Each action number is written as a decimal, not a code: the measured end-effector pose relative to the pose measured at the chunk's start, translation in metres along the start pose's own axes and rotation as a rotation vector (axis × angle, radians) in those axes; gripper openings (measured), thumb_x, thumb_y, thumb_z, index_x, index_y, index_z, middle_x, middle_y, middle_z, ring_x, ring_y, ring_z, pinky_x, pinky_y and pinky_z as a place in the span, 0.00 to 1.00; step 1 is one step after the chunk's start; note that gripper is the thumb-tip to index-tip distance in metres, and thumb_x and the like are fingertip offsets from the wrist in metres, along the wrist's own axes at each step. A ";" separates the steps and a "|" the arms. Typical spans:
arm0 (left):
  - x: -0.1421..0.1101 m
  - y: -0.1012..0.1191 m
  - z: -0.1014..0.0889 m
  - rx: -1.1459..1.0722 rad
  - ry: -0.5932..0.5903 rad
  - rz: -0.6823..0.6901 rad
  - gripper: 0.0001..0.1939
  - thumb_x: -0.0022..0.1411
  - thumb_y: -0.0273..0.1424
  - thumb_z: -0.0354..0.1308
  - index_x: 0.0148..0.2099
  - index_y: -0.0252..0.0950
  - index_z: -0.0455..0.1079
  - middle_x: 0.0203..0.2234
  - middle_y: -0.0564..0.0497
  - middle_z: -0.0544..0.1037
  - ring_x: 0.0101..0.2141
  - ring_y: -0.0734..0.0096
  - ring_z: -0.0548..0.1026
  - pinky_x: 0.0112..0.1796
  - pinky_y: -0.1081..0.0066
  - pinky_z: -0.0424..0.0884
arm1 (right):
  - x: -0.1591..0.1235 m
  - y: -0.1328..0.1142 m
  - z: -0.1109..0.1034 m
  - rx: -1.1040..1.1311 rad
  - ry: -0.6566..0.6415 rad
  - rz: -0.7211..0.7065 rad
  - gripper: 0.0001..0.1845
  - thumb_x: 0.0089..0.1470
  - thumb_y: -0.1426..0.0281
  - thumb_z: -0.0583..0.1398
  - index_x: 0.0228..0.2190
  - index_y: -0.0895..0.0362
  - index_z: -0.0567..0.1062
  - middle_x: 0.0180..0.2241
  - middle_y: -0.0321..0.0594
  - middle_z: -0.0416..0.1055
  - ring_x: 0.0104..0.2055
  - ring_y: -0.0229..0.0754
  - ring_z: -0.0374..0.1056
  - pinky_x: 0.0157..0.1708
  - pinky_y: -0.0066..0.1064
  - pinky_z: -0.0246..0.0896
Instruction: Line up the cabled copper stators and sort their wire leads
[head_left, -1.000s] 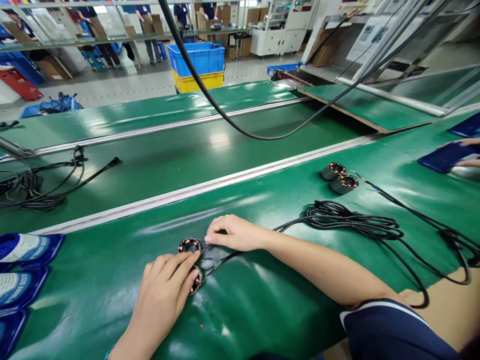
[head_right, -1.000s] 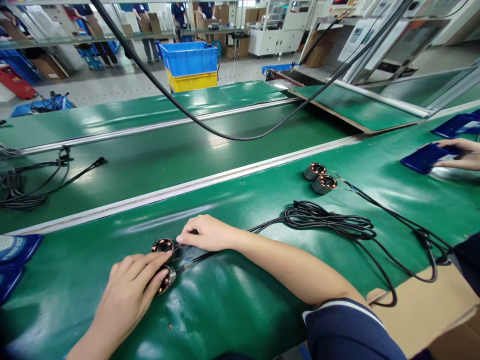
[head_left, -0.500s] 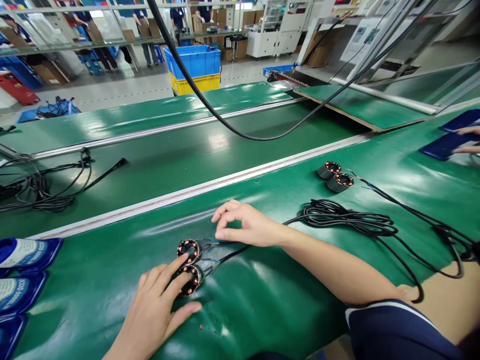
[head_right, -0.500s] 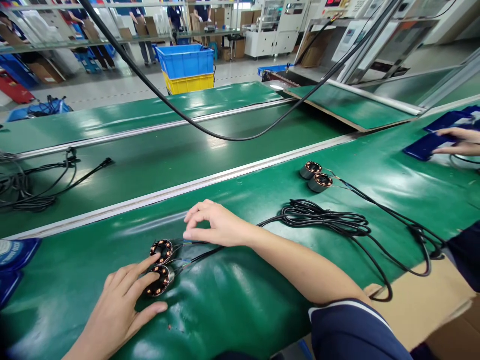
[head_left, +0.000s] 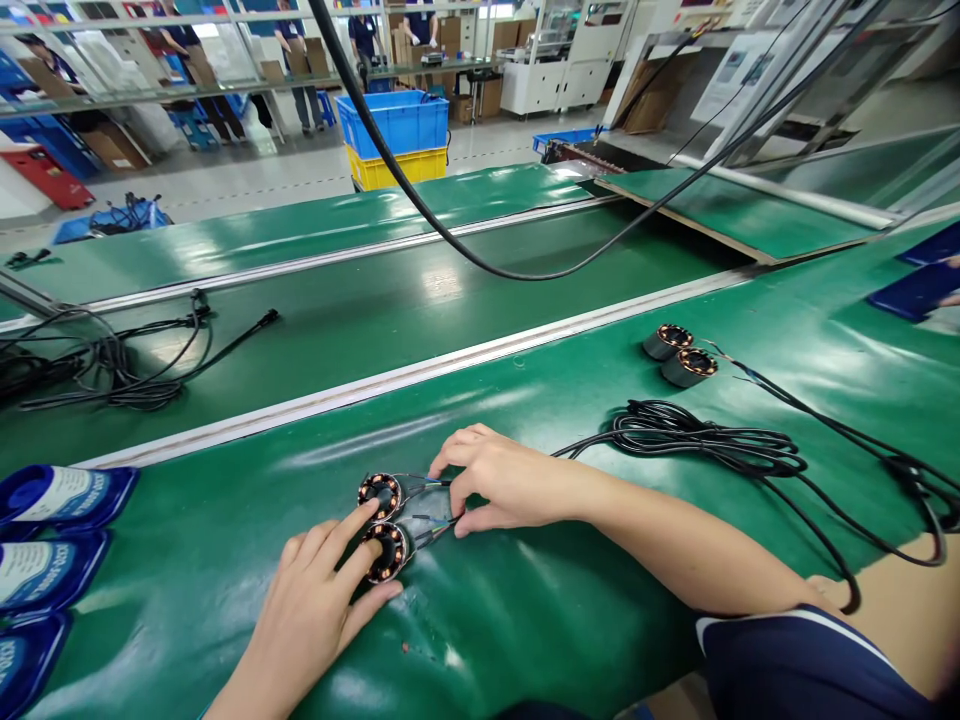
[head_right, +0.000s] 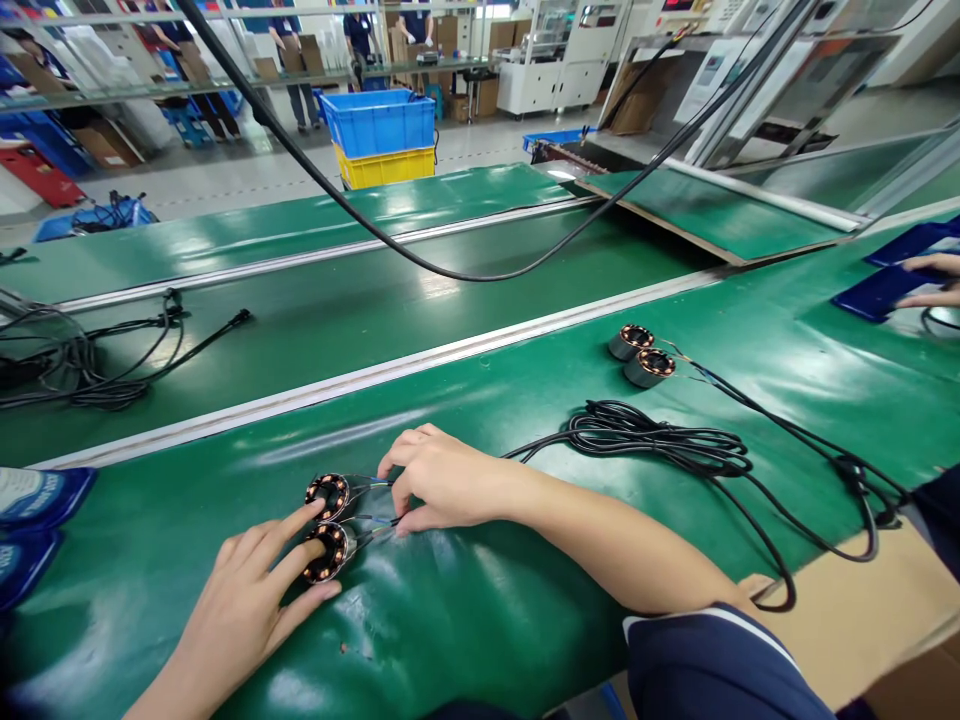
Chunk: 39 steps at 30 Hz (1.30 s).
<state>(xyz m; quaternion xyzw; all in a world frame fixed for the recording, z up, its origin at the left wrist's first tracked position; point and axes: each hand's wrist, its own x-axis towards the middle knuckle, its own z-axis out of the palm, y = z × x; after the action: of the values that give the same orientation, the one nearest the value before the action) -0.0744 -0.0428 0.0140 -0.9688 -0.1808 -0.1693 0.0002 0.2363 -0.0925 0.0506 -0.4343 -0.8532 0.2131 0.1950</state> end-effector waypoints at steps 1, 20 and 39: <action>-0.001 -0.001 -0.001 -0.019 0.000 0.010 0.12 0.72 0.41 0.56 0.49 0.39 0.72 0.60 0.44 0.72 0.49 0.56 0.70 0.45 0.62 0.61 | 0.000 0.002 -0.004 0.057 0.017 0.013 0.07 0.54 0.64 0.74 0.33 0.51 0.84 0.51 0.39 0.74 0.54 0.47 0.68 0.55 0.42 0.57; -0.037 -0.065 0.022 0.140 -0.062 -0.372 0.22 0.75 0.41 0.48 0.66 0.41 0.66 0.62 0.40 0.71 0.61 0.46 0.69 0.54 0.49 0.71 | 0.008 0.093 0.034 -0.152 0.311 0.258 0.03 0.65 0.70 0.61 0.38 0.56 0.75 0.43 0.43 0.71 0.45 0.47 0.64 0.49 0.41 0.58; -0.016 -0.013 0.009 -0.256 0.068 -0.161 0.31 0.62 0.51 0.63 0.61 0.41 0.66 0.48 0.47 0.72 0.48 0.63 0.71 0.47 0.66 0.72 | 0.007 0.098 0.037 -0.132 0.326 0.256 0.03 0.65 0.69 0.61 0.38 0.55 0.74 0.43 0.42 0.70 0.44 0.48 0.64 0.47 0.41 0.56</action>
<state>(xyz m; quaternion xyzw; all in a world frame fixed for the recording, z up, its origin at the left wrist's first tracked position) -0.0900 -0.0358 -0.0007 -0.9371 -0.2345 -0.2232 -0.1307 0.2775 -0.0420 -0.0318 -0.5798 -0.7603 0.1067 0.2728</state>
